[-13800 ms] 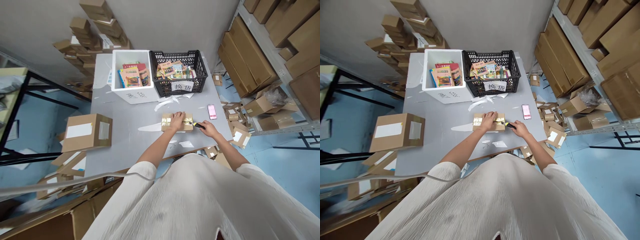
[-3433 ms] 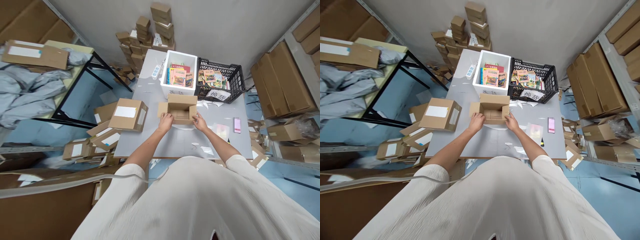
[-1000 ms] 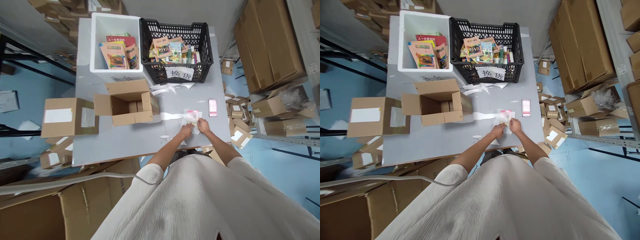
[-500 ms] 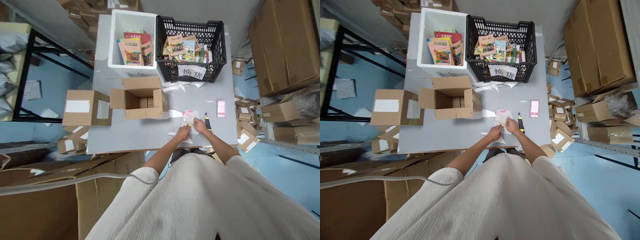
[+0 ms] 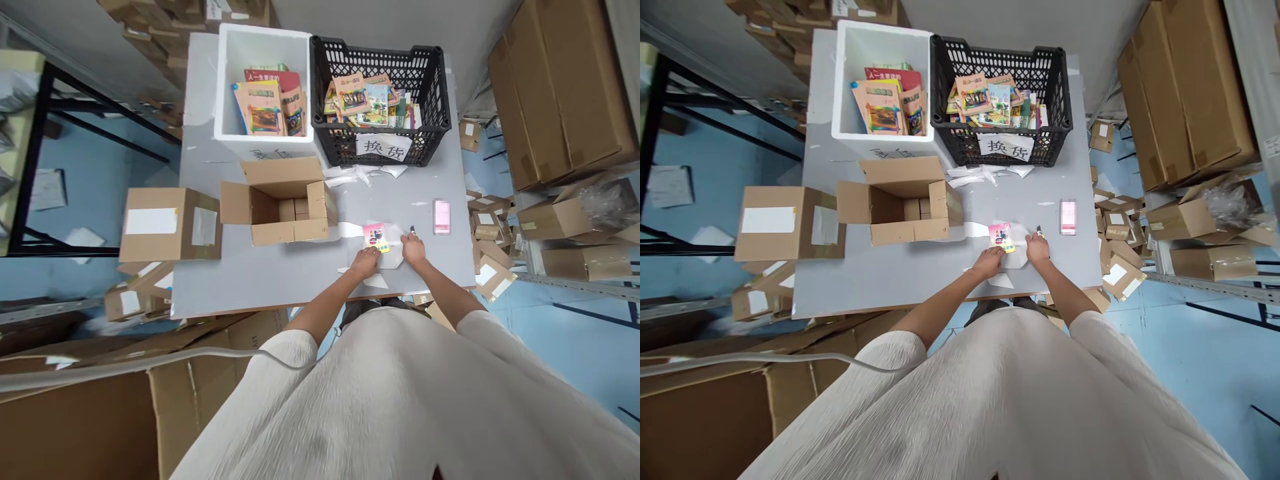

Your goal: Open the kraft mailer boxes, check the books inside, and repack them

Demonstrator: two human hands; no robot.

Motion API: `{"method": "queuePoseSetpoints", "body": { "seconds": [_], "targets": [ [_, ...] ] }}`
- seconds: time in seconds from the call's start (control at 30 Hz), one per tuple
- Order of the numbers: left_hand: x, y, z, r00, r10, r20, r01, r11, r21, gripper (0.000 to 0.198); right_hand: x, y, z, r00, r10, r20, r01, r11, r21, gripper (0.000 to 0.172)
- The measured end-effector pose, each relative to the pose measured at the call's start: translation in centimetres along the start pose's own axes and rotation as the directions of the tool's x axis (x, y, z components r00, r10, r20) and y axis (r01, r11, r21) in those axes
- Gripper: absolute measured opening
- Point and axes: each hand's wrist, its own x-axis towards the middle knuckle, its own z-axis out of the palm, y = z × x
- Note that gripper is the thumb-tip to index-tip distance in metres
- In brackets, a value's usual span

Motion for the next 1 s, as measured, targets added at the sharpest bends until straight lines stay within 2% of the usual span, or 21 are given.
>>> {"method": "queuePoseSetpoints", "body": {
  "seconds": [0.1,0.33,0.43,0.53,0.6,0.7,0.9,1.0],
  "targets": [
    [1.2,0.0,-0.7,1.000,0.012,-0.014,-0.012,1.000,0.009,0.061,-0.7,-0.7,-0.1,0.994,-0.058,0.089,0.067,0.993,-0.096,0.043],
    [4.5,0.1,-1.9,0.998,0.070,0.006,-0.070,0.996,0.046,0.060,-1.5,-1.8,0.4,0.981,-0.135,0.138,0.157,0.975,-0.157,0.044],
    [5.4,-0.1,-2.0,0.996,0.089,0.013,-0.090,0.995,0.052,0.062,-1.6,-1.6,0.7,0.971,-0.141,0.193,0.173,0.972,-0.157,0.053],
    [5.8,-0.3,-2.0,0.994,0.105,0.012,-0.106,0.993,0.060,0.068,-1.8,-1.4,1.0,0.966,-0.152,0.211,0.189,0.967,-0.170,0.070],
    [5.9,-0.4,-2.0,0.993,0.118,0.022,-0.119,0.988,0.098,0.072,-1.9,-1.4,1.2,0.965,-0.143,0.222,0.186,0.964,-0.189,0.073],
    [5.8,-0.6,-2.0,0.992,0.126,0.023,-0.128,0.982,0.139,0.071,-1.9,-1.6,1.2,0.968,-0.125,0.218,0.171,0.963,-0.208,0.068],
    [5.5,-0.9,-1.8,0.990,0.138,0.007,-0.138,0.988,0.062,0.059,-1.5,-2.2,0.7,0.973,-0.114,0.202,0.152,0.971,-0.185,0.046],
    [5.2,-1.0,-1.7,0.992,0.127,-0.014,-0.126,0.990,0.060,0.056,-0.9,-2.1,0.2,0.970,-0.122,0.212,0.161,0.971,-0.175,0.045]
  ]
}}
